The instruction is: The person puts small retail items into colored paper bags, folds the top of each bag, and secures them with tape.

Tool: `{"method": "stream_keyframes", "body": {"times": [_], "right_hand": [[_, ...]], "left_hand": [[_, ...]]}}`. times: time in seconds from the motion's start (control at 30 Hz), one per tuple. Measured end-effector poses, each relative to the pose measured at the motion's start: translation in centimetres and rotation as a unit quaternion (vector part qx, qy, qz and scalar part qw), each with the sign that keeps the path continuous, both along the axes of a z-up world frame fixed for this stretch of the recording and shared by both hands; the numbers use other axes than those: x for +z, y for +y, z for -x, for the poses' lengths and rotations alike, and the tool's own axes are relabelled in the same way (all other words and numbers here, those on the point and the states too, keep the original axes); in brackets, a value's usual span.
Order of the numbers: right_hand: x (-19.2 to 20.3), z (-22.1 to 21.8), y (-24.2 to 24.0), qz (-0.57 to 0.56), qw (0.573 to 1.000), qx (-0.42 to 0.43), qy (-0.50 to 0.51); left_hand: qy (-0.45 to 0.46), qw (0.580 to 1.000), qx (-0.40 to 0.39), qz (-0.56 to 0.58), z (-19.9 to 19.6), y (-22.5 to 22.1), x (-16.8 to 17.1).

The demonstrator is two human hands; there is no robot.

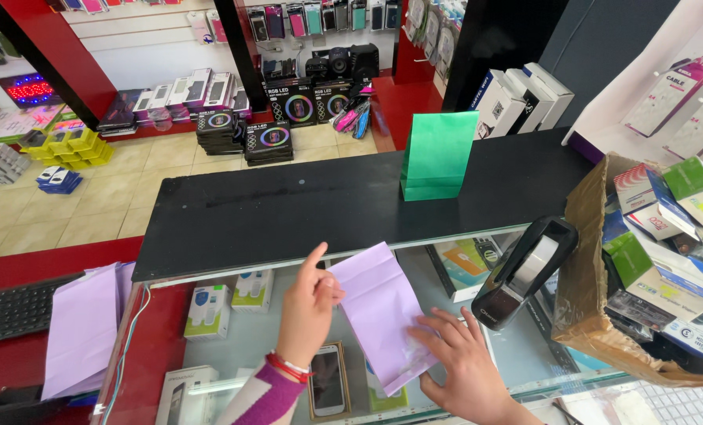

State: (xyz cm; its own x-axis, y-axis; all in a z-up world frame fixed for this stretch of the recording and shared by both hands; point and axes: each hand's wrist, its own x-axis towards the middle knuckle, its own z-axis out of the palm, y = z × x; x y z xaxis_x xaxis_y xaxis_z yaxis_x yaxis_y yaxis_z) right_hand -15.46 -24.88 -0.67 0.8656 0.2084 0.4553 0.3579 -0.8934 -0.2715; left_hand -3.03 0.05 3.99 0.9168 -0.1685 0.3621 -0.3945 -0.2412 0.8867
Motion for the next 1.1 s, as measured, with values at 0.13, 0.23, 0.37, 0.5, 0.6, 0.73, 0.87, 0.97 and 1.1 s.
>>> {"method": "stream_keyframes", "body": {"times": [0.13,0.23,0.37,0.5,0.6,0.73,0.87,0.97,1.1], "right_hand": [[0.4,0.4,0.1,-0.042,0.998,0.055,0.008],[-0.3,0.5,0.1,-0.040,0.995,0.086,-0.011],[-0.3,-0.1,0.1,0.001,0.991,0.132,-0.024],[0.0,-0.4,-0.3,0.021,0.987,0.155,0.028],[1.4,-0.8,-0.4,0.051,0.985,0.145,0.075],[4.0,-1.6,-0.1,0.049,0.986,0.103,0.122],[9.0,-2.7,1.5,0.039,0.997,0.065,-0.024],[12.0,-3.9,3.3,0.006,0.993,0.066,-0.093],[12.5,-5.6,4.8,-0.048,0.987,0.073,-0.137]], "left_hand": [[0.095,0.991,0.089,-0.026,-2.4,3.5,-0.4],[0.064,0.978,0.166,-0.106,-3.6,5.3,-2.5],[0.143,0.957,0.199,-0.157,-4.1,5.9,-2.8],[0.206,0.956,0.177,-0.114,-4.2,6.4,-3.8],[0.161,0.976,0.134,-0.052,-5.2,6.6,-5.2],[0.111,0.977,0.127,-0.131,-4.7,6.3,-4.7],[0.072,0.973,0.087,-0.199,-4.5,5.6,-5.2],[0.053,0.979,-0.017,-0.196,-3.5,5.1,-3.7],[0.054,0.976,-0.080,-0.194,-2.3,4.6,-1.7]]}}
